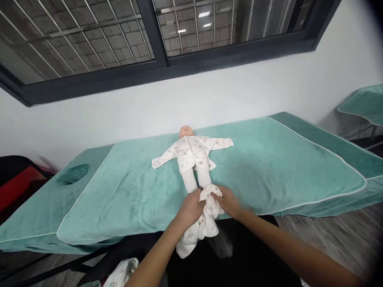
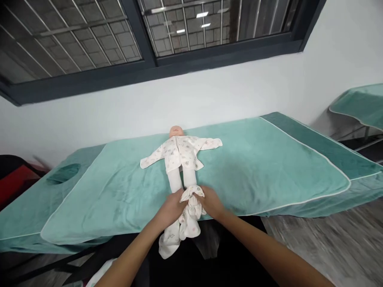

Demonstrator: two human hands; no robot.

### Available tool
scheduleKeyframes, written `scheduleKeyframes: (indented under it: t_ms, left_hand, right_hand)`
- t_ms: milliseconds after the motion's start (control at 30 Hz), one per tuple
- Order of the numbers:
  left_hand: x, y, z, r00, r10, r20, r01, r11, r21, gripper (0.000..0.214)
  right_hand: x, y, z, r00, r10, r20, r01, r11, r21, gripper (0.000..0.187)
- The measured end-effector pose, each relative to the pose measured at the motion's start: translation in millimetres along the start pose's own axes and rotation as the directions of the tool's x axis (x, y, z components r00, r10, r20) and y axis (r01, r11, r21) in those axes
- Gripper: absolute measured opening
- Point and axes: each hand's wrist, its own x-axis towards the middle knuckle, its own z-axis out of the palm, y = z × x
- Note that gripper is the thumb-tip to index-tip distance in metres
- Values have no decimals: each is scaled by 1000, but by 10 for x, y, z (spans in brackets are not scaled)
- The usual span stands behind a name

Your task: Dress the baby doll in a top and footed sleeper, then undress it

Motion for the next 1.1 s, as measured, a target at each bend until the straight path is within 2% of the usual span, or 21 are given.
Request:
scheduleKeyframes:
  t_ms: [100, 233, 300, 400, 533, 600, 667, 733, 800, 867, 1000, 1100]
  left_hand:
    - [82, 26, -28, 999, 34, 41, -31, 998, -51, 11]
    - [128, 71, -92, 997, -4, 73, 26, 952, -305, 24]
    - [186, 101, -109, 996, -3, 90, 36, 925, -378, 30]
    - [363, 148, -132, 998, -51, 29, 58, 931, -362, 31]
    - [626, 223, -185, 991, -100, -85, 75, 964, -256, 29]
    - [687, 266, -214, 987, -123, -103, 94, 963, -251, 31]
    - [687, 298, -248, 989, -142, -37, 120, 929, -351, 35]
    - [646, 304, -302, 986, -126, 109, 164, 845, -509, 39]
    - [593, 284, -387, 959, -90, 268, 244, 740, -626, 40]
    - [549, 262, -496, 927, -73, 368, 321, 662, -678, 40]
    - [480, 324, -675, 912, -78, 402, 364, 606, -707, 34]
    - [415, 456, -702, 908, -2, 418, 316, 657, -684, 28]
  right_hand:
    - [10, 28, 10, 999, -17, -50, 17, 1000, 4, 27]
    - [65, 22, -118, 992, -92, -86, 98, 993, 71, 23]
    - [137, 17, -188, 986, -137, -93, 147, 983, 109, 20]
    - [305, 20, -239, 987, -115, -107, 130, 982, 140, 23]
    - [595, 28, -259, 988, -99, -121, 116, 984, 137, 27]
    - [735, 28, -274, 990, -74, -120, 96, 977, 190, 29]
    - [847, 35, -289, 995, -15, -96, 43, 954, 296, 33]
    - [921, 59, -299, 998, 37, -42, -15, 904, 427, 35]
    - [963, 98, -302, 998, 65, 26, -69, 835, 546, 35]
    - [982, 138, -298, 995, 64, 79, -100, 770, 630, 34]
    - [970, 166, -273, 983, 36, 182, -160, 658, 736, 35]
    - [925, 128, -276, 960, 61, 274, -258, 580, 773, 36]
